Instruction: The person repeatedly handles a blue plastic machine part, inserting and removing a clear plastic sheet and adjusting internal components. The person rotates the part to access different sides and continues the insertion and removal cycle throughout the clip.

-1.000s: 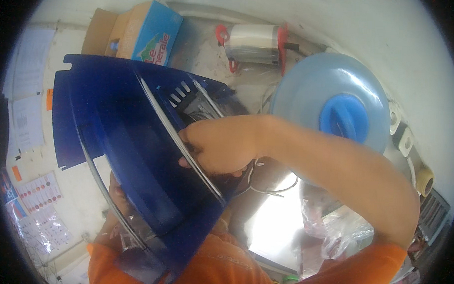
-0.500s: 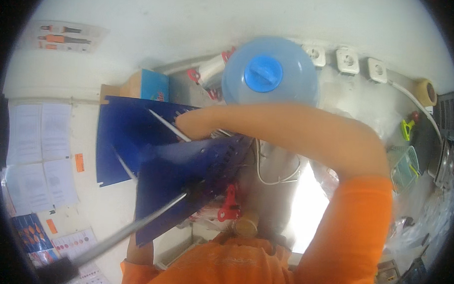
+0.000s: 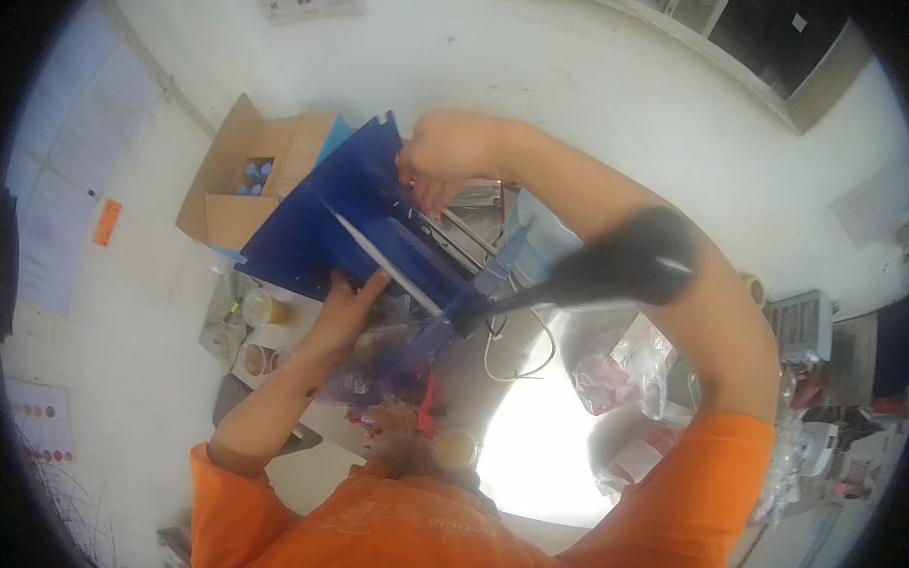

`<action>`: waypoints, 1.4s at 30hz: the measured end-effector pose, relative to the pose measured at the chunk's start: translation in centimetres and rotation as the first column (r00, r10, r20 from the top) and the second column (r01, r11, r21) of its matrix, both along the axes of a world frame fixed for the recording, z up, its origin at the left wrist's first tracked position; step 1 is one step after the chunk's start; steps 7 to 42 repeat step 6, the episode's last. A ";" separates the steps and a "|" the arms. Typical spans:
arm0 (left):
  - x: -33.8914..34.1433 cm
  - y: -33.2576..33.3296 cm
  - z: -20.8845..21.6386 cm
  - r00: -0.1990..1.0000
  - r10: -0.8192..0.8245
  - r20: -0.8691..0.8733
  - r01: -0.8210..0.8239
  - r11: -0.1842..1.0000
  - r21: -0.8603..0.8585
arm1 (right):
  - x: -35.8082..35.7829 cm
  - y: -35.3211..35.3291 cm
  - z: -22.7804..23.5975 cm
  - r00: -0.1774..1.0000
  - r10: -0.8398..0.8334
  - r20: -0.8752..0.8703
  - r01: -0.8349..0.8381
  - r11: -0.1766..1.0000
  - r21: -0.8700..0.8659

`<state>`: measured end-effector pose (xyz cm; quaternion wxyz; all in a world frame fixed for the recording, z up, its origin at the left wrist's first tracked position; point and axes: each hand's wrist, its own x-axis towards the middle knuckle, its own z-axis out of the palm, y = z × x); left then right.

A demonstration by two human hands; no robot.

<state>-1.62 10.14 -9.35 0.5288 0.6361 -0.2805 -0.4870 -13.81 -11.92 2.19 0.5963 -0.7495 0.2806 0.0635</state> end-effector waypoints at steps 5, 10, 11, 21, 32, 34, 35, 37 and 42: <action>0.1 0.2 -1.6 0.994 -0.001 0.110 0.002 1.000 -0.009 | 2.9 4.5 -3.0 0.966 -0.057 -0.252 0.080 0.993 0.084; 0.0 0.2 -2.3 0.990 -0.022 0.137 0.020 1.000 0.021 | 3.1 5.4 -2.6 0.951 -0.093 -0.294 0.125 0.988 0.093; 0.0 0.2 -2.3 0.990 -0.022 0.137 0.020 1.000 0.021 | 3.1 5.4 -2.6 0.951 -0.093 -0.294 0.125 0.988 0.093; 0.0 0.2 -2.3 0.990 -0.022 0.137 0.020 1.000 0.021 | 3.1 5.4 -2.6 0.951 -0.093 -0.294 0.125 0.988 0.093; 0.0 0.2 -2.3 0.990 -0.022 0.137 0.020 1.000 0.021 | 3.1 5.4 -2.6 0.951 -0.093 -0.294 0.125 0.988 0.093; 0.0 0.2 -2.3 0.990 -0.022 0.137 0.020 1.000 0.021 | 3.1 5.4 -2.6 0.951 -0.093 -0.294 0.125 0.988 0.093; 0.0 0.2 -2.3 0.990 -0.022 0.137 0.020 1.000 0.021 | 3.1 5.4 -2.6 0.951 -0.093 -0.294 0.125 0.988 0.093; 0.0 0.2 -2.3 0.990 -0.022 0.137 0.020 1.000 0.021 | 3.1 5.4 -2.6 0.951 -0.093 -0.294 0.125 0.988 0.093; 0.0 0.2 -2.3 0.990 -0.022 0.137 0.020 1.000 0.021 | 3.1 5.4 -2.6 0.951 -0.093 -0.294 0.125 0.988 0.093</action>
